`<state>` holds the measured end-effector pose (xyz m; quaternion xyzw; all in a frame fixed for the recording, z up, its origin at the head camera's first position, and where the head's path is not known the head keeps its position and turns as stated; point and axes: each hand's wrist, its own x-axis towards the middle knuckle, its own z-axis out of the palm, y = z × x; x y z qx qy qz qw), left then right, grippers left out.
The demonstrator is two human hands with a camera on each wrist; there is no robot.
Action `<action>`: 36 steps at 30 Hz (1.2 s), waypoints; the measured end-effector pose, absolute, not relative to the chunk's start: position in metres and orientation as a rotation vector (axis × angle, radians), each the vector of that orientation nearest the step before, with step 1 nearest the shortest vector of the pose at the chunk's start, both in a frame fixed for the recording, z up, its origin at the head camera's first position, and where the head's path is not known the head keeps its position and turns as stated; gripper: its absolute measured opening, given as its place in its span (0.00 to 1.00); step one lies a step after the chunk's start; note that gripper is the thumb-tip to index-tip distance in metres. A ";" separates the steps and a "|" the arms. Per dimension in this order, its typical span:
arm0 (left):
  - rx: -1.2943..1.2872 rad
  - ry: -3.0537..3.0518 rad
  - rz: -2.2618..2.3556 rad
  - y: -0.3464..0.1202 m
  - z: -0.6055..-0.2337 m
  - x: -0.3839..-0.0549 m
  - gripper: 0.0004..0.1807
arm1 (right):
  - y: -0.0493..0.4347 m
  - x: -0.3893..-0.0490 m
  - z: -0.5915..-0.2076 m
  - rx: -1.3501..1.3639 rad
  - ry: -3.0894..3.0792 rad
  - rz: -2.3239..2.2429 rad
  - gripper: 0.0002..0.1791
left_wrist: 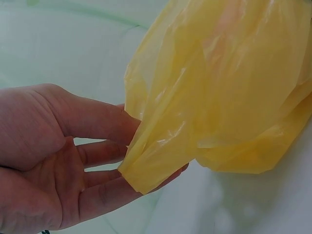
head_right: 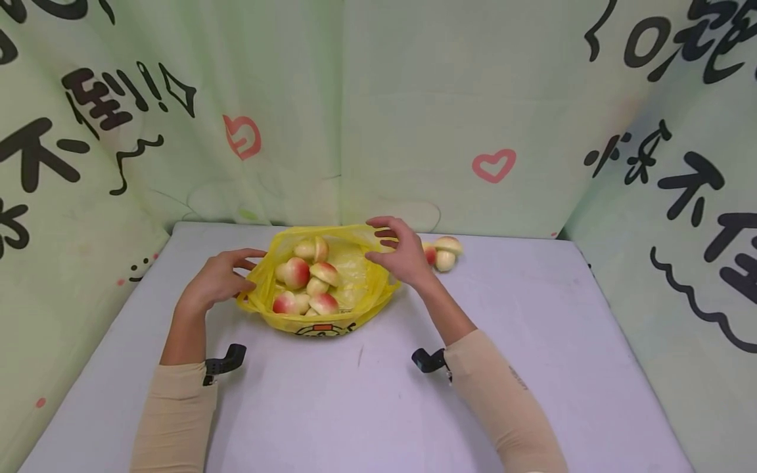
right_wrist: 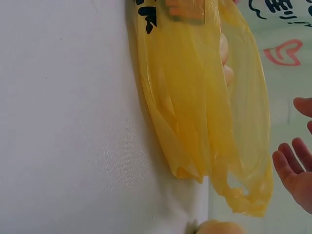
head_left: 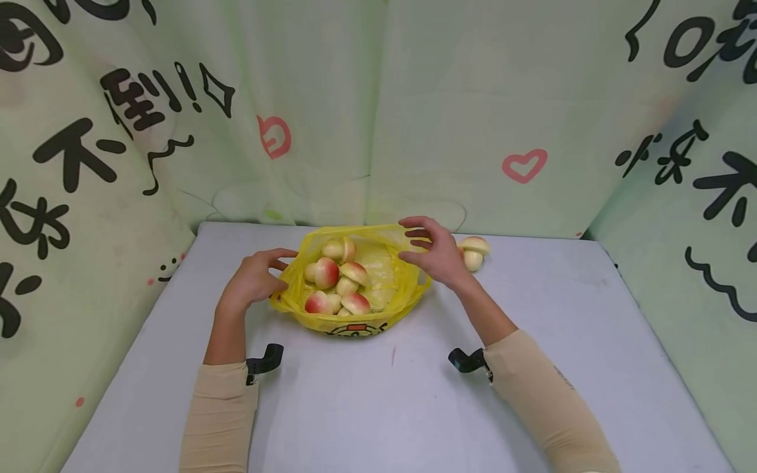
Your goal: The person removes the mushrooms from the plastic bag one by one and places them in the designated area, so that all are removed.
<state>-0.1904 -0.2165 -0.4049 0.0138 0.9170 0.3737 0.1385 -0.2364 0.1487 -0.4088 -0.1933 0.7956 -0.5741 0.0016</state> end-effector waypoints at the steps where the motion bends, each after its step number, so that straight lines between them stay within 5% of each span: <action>1: 0.040 2.651 1.081 -0.217 -0.405 -0.191 0.37 | 0.148 -0.236 -0.409 -0.607 2.496 -1.792 0.32; 36: 0.018 2.648 1.071 -0.216 -0.405 -0.192 0.38 | 0.093 -0.248 -0.413 -0.536 2.322 -1.372 0.30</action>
